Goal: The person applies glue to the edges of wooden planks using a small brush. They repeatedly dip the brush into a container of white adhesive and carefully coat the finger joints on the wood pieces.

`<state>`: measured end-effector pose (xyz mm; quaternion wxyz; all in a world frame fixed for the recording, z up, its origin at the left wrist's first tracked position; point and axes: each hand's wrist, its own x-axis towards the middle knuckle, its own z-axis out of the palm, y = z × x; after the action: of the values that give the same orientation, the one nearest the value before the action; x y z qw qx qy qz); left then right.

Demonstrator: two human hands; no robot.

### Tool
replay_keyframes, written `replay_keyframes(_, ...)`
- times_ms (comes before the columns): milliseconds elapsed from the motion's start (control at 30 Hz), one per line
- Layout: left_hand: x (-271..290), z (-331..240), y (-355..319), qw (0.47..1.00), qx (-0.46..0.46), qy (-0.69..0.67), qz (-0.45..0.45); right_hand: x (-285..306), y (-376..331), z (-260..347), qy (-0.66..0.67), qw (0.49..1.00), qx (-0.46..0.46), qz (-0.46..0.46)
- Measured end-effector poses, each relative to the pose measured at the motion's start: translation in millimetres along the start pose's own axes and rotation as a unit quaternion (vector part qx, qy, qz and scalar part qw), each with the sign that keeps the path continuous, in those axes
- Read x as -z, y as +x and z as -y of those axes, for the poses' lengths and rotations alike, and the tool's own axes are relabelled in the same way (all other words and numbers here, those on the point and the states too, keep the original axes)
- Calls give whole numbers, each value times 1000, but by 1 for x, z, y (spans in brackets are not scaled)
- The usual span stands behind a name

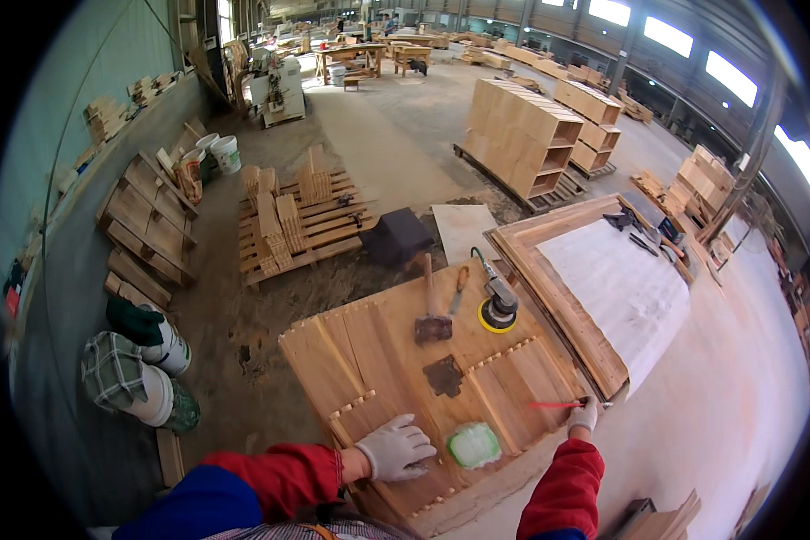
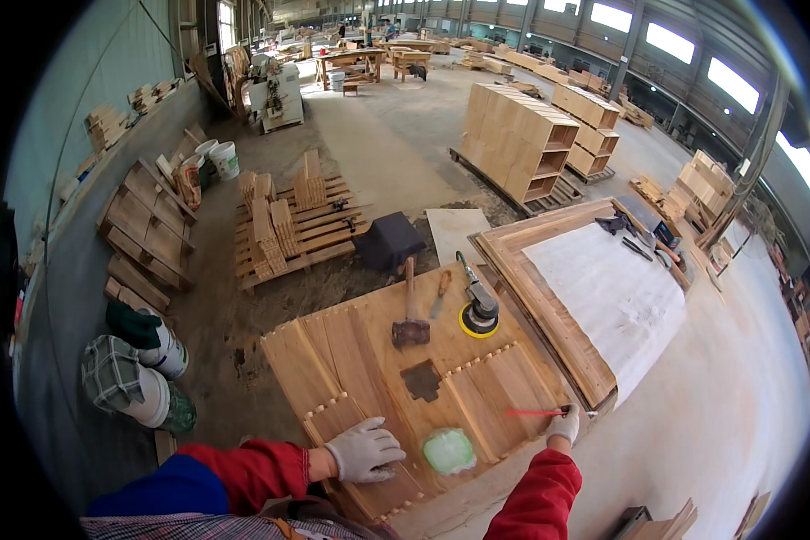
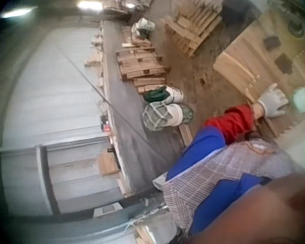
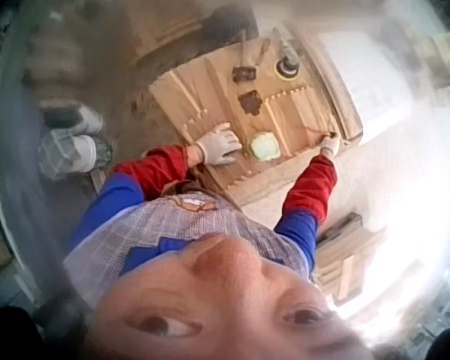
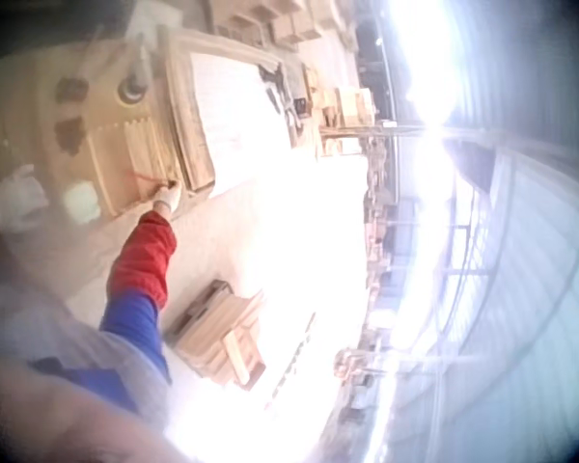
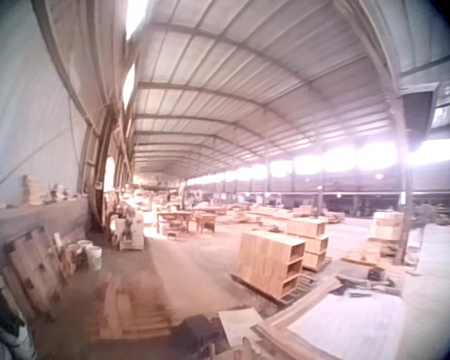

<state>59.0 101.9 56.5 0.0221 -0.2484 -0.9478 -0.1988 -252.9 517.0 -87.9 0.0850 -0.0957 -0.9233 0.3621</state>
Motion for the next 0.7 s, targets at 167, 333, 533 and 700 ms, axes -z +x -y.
replay_keyframes(167,-3,-1,2,1000,0,5,0,-1,25,-10,-1,1000,-16,-23)
replay_keyframes(333,-6,-3,-10,1000,18,7,-7,-5,10,19,-41,998,3,-49)
replay_keyframes(533,-2,0,-7,1000,5,1,-17,32,-8,56,329,944,-5,-20)
replay_keyframes(700,-7,10,-4,974,20,-150,-170,85,-93,99,378,924,-33,-47)
